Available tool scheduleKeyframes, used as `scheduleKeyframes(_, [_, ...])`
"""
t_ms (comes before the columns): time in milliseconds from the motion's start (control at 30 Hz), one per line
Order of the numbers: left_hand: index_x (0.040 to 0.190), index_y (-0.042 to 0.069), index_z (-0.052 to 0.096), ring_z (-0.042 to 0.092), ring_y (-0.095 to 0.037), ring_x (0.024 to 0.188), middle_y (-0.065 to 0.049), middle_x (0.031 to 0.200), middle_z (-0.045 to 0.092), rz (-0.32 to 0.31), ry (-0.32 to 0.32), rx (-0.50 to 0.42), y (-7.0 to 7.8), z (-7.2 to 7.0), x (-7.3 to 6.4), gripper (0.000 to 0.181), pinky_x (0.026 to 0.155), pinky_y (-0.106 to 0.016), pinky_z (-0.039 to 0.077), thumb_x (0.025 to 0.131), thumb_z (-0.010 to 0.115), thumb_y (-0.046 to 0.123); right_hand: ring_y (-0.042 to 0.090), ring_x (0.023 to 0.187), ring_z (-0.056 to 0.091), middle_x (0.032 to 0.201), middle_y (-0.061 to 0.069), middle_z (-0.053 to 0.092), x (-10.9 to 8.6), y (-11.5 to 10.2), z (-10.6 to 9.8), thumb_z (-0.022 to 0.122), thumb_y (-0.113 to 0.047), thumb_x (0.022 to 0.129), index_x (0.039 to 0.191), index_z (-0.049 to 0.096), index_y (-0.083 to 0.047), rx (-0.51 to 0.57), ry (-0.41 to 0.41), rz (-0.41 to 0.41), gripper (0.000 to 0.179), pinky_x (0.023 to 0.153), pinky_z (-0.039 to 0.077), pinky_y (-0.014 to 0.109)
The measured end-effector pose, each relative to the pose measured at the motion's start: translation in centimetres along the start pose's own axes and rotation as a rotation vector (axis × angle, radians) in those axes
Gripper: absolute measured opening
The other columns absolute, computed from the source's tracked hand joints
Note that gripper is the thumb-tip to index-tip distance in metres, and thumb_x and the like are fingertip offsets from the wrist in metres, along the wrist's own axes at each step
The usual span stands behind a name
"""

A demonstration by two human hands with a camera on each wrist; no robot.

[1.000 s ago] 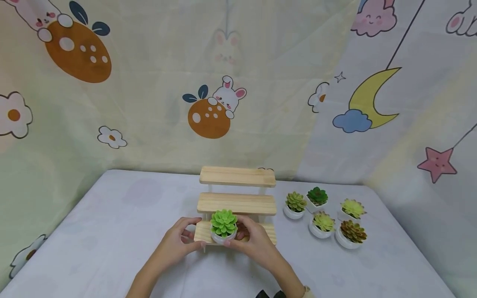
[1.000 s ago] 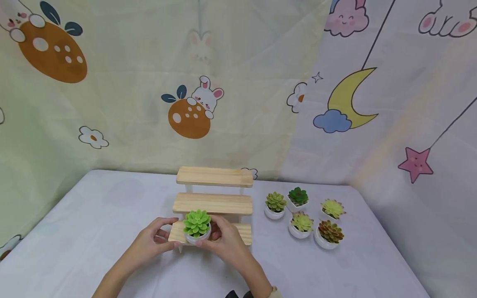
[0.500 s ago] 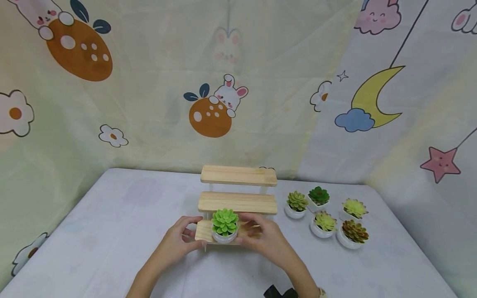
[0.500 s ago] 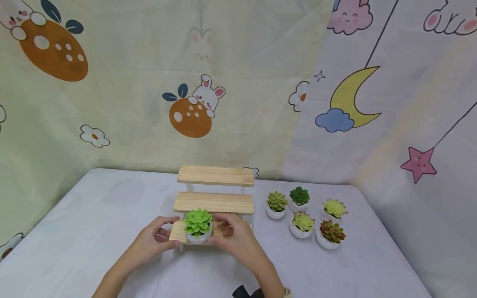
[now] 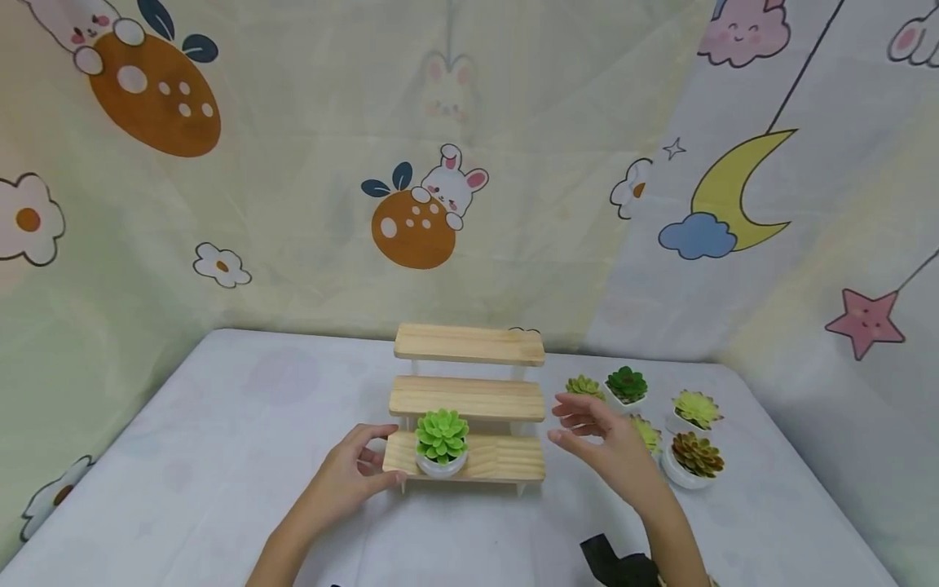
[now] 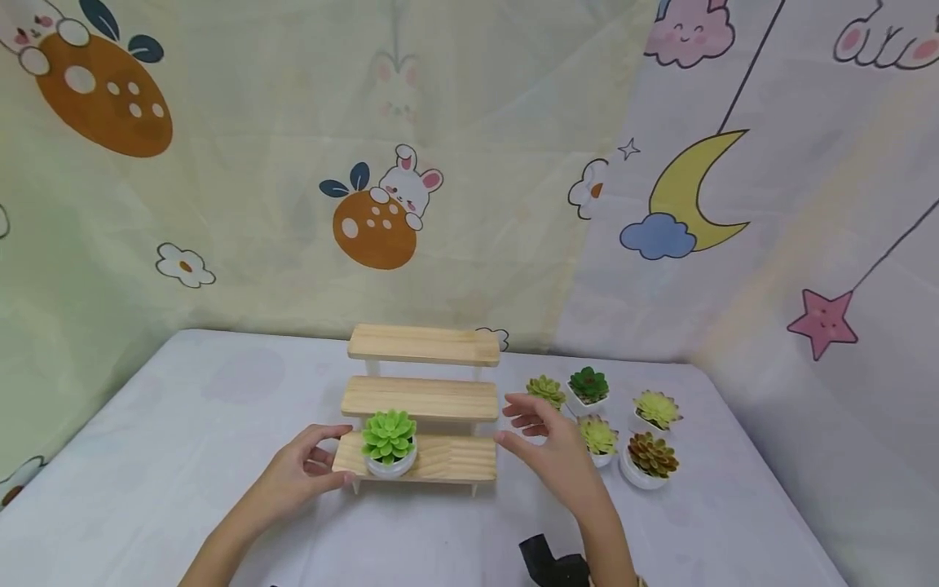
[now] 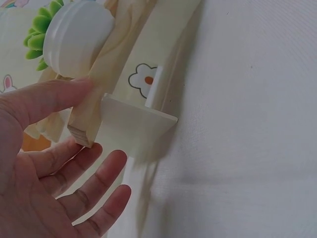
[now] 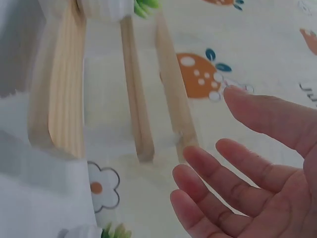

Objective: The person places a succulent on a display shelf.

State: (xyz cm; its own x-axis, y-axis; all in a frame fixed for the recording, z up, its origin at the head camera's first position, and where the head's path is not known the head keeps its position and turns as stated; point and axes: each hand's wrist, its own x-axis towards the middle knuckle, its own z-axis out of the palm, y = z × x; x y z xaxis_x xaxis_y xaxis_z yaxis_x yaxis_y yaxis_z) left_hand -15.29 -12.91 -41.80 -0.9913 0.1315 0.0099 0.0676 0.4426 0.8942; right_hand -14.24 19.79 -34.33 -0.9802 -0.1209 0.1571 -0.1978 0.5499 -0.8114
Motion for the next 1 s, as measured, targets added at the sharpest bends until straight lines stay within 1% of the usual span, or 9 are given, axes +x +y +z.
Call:
scheduleKeyframes(67, [0.123,0.013,0.057,0.057,-0.013,0.085,-0.004,0.122,0.054,0.000,0.002,-0.004,-0.1,0.1,0.1,0.061,0.070,-0.025,0.049,0.068,0.082,0.021,0.015,0.100,0.058,0.114,0.006,0.062,-0.1,0.4,-0.8,0.068,-0.029,0.085,0.126,0.054,-0.012,-0.010,0.007,0.016,0.047,0.082,0.048,0.022])
scheduleKeyframes(267, [0.123,0.014,0.057,0.057,-0.012,0.084,-0.004,0.121,0.055,0.008,-0.009,-0.019,-0.2,0.6,0.2,0.061,0.072,-0.024,0.049,0.068,0.082,0.020,0.007,0.102,0.054,0.122,0.008,0.057,-0.5,2.0,-2.9,0.064,-0.031,0.088,0.130,0.050,-0.012,-0.030,0.028,0.070,0.048,0.081,0.047,0.019])
scheduleKeyframes(367, [0.123,0.014,0.057,0.057,-0.012,0.085,-0.004,0.121,0.055,0.014,-0.004,-0.014,-0.1,0.4,0.0,0.061,0.071,-0.024,0.049,0.068,0.082,0.021,0.008,0.105,0.053,0.125,0.009,0.056,-0.5,2.9,-3.5,0.063,-0.032,0.088,0.131,0.049,-0.011,-0.050,0.047,0.105,0.050,0.081,0.046,0.017])
scheduleKeyframes(433, [0.124,0.014,0.057,0.056,-0.012,0.085,-0.004,0.121,0.055,0.014,0.003,-0.009,-0.1,0.2,-0.1,0.061,0.071,-0.024,0.048,0.068,0.082,0.021,0.013,0.110,0.052,0.128,0.009,0.054,-0.5,3.4,-3.7,0.063,-0.035,0.088,0.132,0.048,-0.011,-0.066,0.056,0.137,0.052,0.084,0.046,0.018])
scheduleKeyframes(533, [0.124,0.014,0.057,0.057,-0.013,0.085,-0.004,0.121,0.054,0.011,0.009,-0.010,-0.2,0.1,-0.1,0.061,0.071,-0.024,0.048,0.068,0.082,0.020,0.022,0.119,0.048,0.135,0.010,0.049,-0.7,4.1,-4.3,0.062,-0.037,0.089,0.135,0.045,-0.011,-0.074,0.057,0.187,0.056,0.093,0.046,0.032])
scheduleKeyframes(600, [0.124,0.014,0.057,0.057,-0.013,0.085,-0.004,0.121,0.054,0.009,0.007,-0.012,-0.1,0.0,-0.1,0.061,0.072,-0.024,0.048,0.069,0.082,0.020,0.029,0.125,0.042,0.139,0.013,0.043,-0.9,4.6,-4.7,0.061,-0.038,0.089,0.137,0.042,-0.009,-0.066,0.055,0.216,0.060,0.100,0.040,0.044])
scheduleKeyframes(667, [0.124,0.014,0.057,0.057,-0.013,0.085,-0.005,0.121,0.054,0.004,0.004,-0.015,-0.1,0.0,-0.1,0.061,0.071,-0.024,0.048,0.069,0.082,0.020,0.034,0.129,0.036,0.143,0.016,0.037,-1.1,5.1,-5.1,0.062,-0.036,0.088,0.139,0.038,-0.007,-0.053,0.056,0.240,0.063,0.103,0.033,0.053])
scheduleKeyframes(800, [0.124,0.013,0.056,0.057,-0.013,0.086,-0.005,0.121,0.054,-0.004,0.002,-0.016,0.0,0.0,-0.1,0.061,0.071,-0.024,0.048,0.069,0.081,0.020,0.042,0.135,0.026,0.149,0.021,0.025,-1.4,5.9,-5.6,0.064,-0.036,0.087,0.142,0.033,-0.006,-0.044,0.062,0.298,0.070,0.104,0.029,0.058])
scheduleKeyframes(1000, [0.124,0.013,0.056,0.057,-0.013,0.086,-0.005,0.122,0.054,0.000,0.003,-0.020,0.0,0.1,-0.1,0.060,0.072,-0.024,0.049,0.069,0.081,0.020,0.048,0.137,0.016,0.153,0.025,0.008,-1.2,6.5,-6.0,0.064,-0.041,0.086,0.147,0.023,-0.008,-0.055,0.033,0.404,0.080,0.104,0.024,0.062])
